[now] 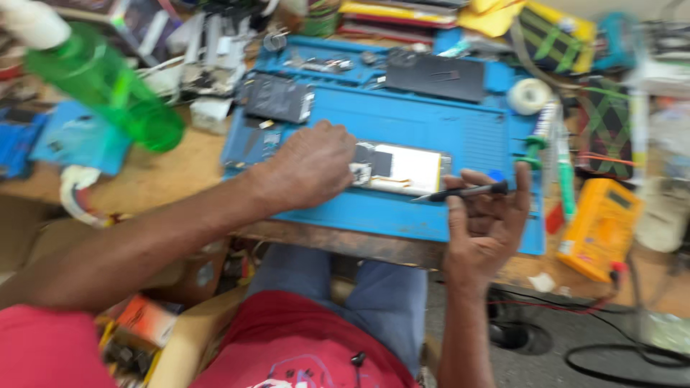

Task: The person uses a screwdriver to remove screws from a disassembled smartphone placed on a blue work mat. They repeatedly unscrew and reposition the device while handling small components on the cluttered workbench.

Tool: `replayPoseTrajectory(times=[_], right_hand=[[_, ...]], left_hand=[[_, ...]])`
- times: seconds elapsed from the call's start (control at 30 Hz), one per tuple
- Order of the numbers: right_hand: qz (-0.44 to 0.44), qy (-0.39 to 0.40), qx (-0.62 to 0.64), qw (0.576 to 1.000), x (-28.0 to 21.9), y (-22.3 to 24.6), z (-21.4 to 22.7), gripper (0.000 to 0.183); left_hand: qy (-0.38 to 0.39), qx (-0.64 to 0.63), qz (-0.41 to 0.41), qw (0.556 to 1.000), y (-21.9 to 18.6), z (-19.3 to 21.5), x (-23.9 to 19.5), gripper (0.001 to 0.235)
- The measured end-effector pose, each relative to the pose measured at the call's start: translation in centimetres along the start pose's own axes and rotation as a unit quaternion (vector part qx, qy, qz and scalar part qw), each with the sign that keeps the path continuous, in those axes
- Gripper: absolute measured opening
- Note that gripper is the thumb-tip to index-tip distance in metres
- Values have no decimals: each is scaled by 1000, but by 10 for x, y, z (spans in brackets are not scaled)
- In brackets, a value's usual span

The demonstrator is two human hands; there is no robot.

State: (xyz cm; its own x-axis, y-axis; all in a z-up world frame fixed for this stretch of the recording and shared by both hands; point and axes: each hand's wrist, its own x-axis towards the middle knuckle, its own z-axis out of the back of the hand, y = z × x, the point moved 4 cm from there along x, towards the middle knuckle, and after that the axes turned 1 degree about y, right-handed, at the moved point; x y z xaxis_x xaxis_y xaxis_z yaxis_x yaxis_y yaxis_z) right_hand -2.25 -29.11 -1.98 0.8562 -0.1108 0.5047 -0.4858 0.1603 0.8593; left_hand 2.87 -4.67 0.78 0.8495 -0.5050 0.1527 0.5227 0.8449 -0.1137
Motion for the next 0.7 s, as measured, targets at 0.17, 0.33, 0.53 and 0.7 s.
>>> replayPoseTrajectory(times=[0.17,0.33,0.53,0.7], right_hand=[[6,-22,43,999,6,6,-1,81],[-21,-54,104,993,6,5,3,80],[-19,-57,97,993,9,1,5,82],[-10,-55,91,994,9,0,4,82]], left_hand=[[-67,-46,-78,994,-7,-7,83,20],[-77,-83,-97,989,-15,-49,154,17],[-45,-63,-68,995,-5,-68,174,13],[-46,-118,-47,991,-3,-55,170,11]])
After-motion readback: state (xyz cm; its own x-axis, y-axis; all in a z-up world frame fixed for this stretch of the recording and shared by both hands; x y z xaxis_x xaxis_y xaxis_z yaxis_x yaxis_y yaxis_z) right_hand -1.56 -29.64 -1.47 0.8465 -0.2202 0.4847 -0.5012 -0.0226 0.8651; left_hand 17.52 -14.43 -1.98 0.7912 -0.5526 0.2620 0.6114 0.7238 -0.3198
